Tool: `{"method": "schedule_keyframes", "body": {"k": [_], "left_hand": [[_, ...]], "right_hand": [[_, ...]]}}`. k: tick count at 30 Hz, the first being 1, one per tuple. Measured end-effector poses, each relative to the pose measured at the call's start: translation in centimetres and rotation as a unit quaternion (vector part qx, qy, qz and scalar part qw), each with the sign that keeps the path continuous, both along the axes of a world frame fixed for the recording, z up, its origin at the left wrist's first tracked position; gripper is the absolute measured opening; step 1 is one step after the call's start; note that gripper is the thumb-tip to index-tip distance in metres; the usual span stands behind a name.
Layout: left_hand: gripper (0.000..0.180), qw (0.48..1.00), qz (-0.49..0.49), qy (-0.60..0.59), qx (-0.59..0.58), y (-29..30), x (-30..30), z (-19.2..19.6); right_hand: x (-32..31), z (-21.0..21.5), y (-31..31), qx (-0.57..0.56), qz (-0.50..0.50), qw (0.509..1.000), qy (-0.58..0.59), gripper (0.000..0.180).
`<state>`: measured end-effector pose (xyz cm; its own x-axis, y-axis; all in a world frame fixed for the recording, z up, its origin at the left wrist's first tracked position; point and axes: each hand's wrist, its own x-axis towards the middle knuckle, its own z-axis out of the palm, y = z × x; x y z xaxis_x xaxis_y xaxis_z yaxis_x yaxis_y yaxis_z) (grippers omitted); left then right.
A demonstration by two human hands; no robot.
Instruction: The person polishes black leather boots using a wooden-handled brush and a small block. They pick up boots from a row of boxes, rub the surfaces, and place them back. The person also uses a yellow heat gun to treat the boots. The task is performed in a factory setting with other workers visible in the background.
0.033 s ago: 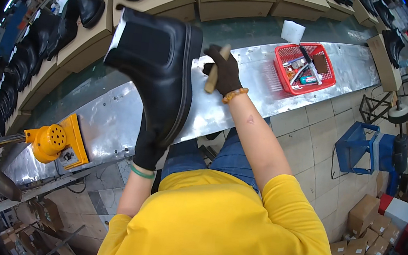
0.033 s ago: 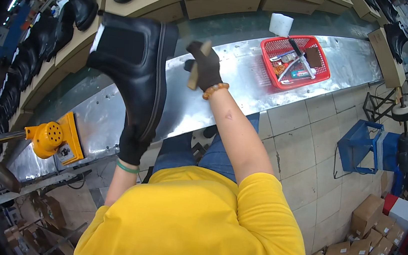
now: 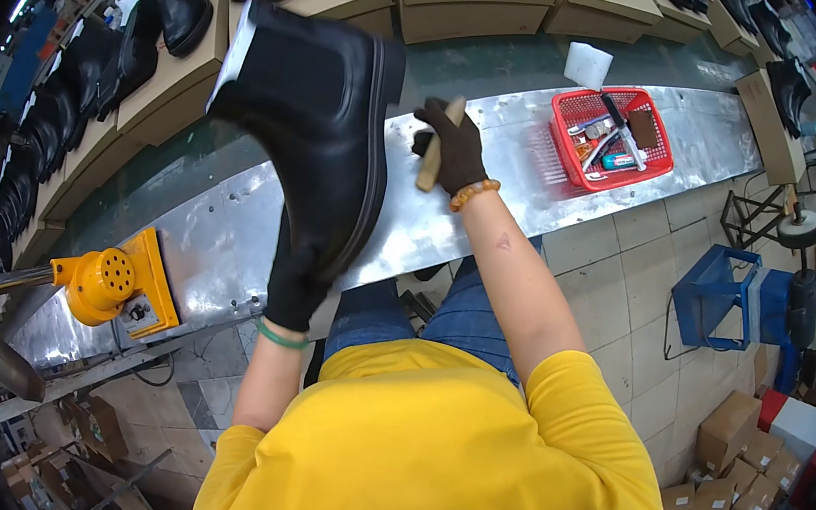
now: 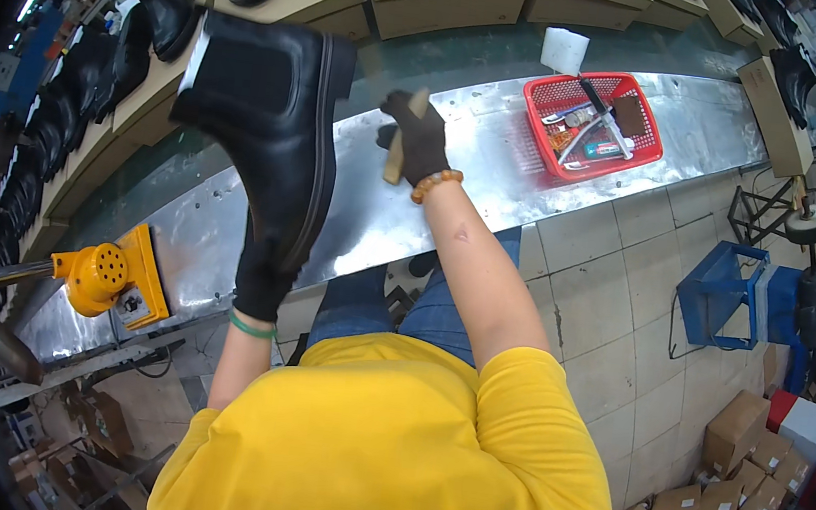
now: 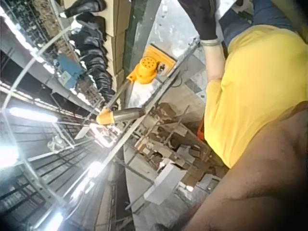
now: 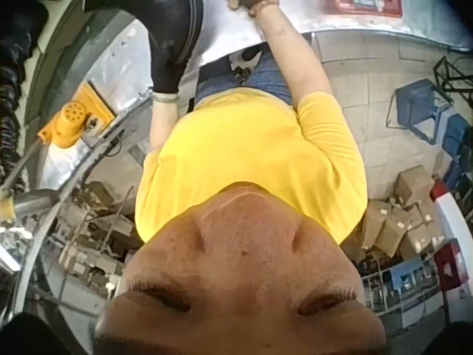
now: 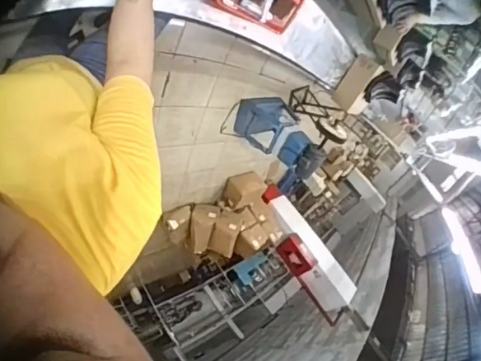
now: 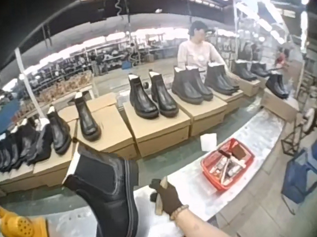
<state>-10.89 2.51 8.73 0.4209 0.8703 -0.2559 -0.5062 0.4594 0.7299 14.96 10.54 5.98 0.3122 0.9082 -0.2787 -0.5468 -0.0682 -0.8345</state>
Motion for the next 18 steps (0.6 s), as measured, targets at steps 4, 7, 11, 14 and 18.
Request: {"method": "schedule_keyframes", "body": {"k": [4,7,11,14,18], "left_hand": [[0.075,0.993,0.030,0.066,0.097,5.7,2.9,3.6],[0.066,0.988,0.073,0.026,0.132,8.9,5.1,4.4],[0.064,0.980,0.118,0.020,0.159,13.4,6.9,3.6],[0.062,0.977,0.111,0.071,0.168,17.9,8.9,5.4],[0.064,0.964,0.170,0.068,0.190,25.9,13.3,6.7]], "right_hand": [[0.3,-2.4,-0.6,0.007,0.004,0.999,-0.043,0.029],[-0.7,-2.4,-1.1,0.007,0.006,0.992,-0.126,0.031],[-0.9,-2.2,-1.2,0.007,0.023,0.993,-0.112,0.032],[-0.6,-1.6,-1.4,0.008,0.032,0.993,-0.111,0.035],[-0.3,-1.3,-1.4,-0.003,0.029,0.993,-0.111,0.035]]}}
